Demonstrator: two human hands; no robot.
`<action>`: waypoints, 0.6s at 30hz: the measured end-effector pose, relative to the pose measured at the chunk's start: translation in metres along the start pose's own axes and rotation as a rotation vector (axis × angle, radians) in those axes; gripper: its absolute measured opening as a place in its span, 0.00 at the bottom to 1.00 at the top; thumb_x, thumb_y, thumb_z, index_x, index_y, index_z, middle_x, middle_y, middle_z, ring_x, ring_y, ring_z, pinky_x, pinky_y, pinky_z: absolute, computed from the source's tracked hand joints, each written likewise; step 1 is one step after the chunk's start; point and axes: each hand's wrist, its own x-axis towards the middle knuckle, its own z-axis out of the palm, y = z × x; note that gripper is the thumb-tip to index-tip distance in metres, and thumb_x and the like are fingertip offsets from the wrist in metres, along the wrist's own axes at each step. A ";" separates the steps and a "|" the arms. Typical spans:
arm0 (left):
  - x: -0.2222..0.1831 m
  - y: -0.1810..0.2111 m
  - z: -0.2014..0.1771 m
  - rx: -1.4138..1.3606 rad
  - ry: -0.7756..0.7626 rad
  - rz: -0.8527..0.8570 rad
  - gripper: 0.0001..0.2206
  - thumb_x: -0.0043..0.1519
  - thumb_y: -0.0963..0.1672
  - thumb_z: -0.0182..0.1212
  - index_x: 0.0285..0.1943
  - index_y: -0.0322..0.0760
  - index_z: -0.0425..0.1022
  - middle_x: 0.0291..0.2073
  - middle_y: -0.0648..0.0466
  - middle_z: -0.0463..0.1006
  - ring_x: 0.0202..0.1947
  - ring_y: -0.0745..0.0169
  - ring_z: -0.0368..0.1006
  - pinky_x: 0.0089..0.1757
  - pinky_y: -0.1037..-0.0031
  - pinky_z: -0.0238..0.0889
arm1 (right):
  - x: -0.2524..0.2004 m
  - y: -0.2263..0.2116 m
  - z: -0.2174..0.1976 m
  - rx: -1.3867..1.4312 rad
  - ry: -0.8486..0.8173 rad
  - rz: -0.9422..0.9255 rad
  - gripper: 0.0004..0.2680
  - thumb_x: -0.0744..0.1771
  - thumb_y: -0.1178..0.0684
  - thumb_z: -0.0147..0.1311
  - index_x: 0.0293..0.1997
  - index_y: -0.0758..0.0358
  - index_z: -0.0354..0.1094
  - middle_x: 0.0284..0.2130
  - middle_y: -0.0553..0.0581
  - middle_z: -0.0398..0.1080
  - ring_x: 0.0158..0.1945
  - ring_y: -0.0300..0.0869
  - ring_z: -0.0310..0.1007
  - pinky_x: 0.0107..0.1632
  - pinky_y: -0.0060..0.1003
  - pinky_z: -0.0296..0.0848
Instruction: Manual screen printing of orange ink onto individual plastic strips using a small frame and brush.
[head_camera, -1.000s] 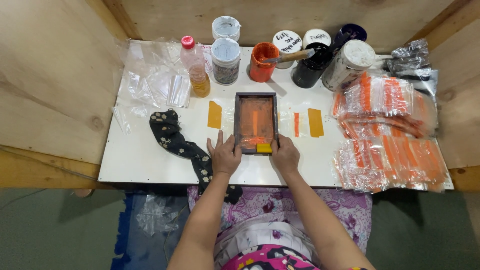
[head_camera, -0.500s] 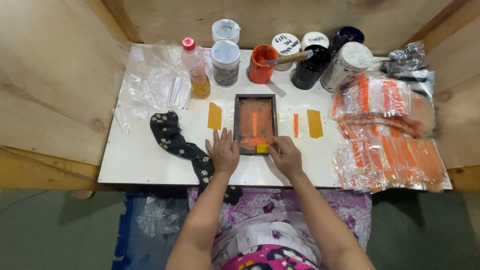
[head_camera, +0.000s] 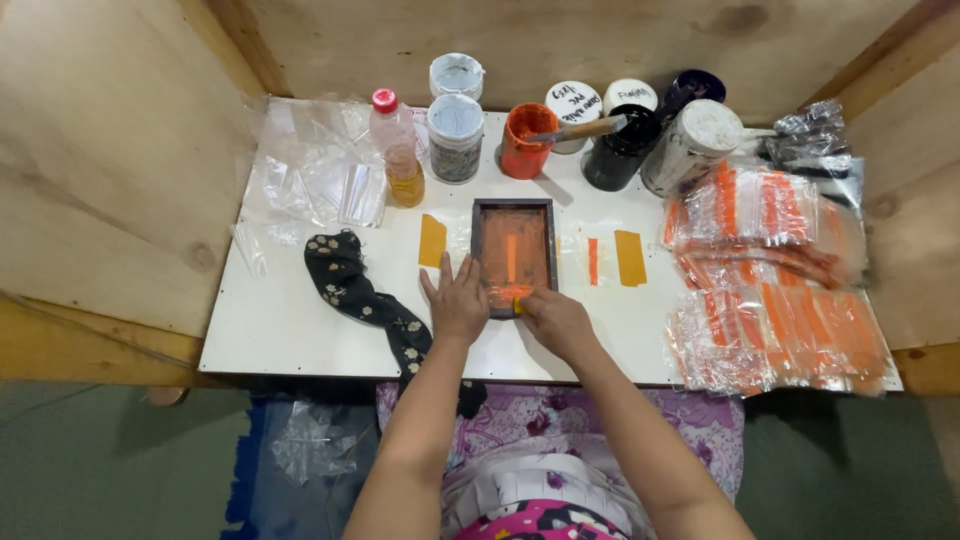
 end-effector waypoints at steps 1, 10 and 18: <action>-0.003 0.001 -0.001 -0.003 -0.003 -0.008 0.22 0.67 0.46 0.40 0.68 0.44 0.71 0.70 0.52 0.68 0.76 0.47 0.48 0.65 0.35 0.26 | -0.001 -0.001 -0.002 0.000 -0.008 -0.004 0.08 0.65 0.49 0.61 0.46 0.49 0.78 0.37 0.49 0.77 0.42 0.42 0.79 0.44 0.33 0.77; -0.005 -0.003 0.009 -0.027 0.003 -0.048 0.24 0.62 0.47 0.44 0.69 0.50 0.71 0.72 0.54 0.65 0.77 0.43 0.45 0.66 0.37 0.29 | 0.024 -0.007 -0.040 0.007 -0.101 0.145 0.05 0.67 0.53 0.55 0.43 0.53 0.78 0.31 0.52 0.78 0.38 0.44 0.79 0.43 0.36 0.77; -0.003 0.000 0.005 -0.022 -0.003 -0.065 0.24 0.62 0.47 0.44 0.68 0.52 0.72 0.72 0.54 0.65 0.77 0.44 0.45 0.67 0.39 0.30 | 0.044 0.011 -0.020 0.047 -0.011 0.145 0.05 0.66 0.56 0.56 0.41 0.62 0.77 0.30 0.59 0.77 0.39 0.53 0.79 0.43 0.46 0.78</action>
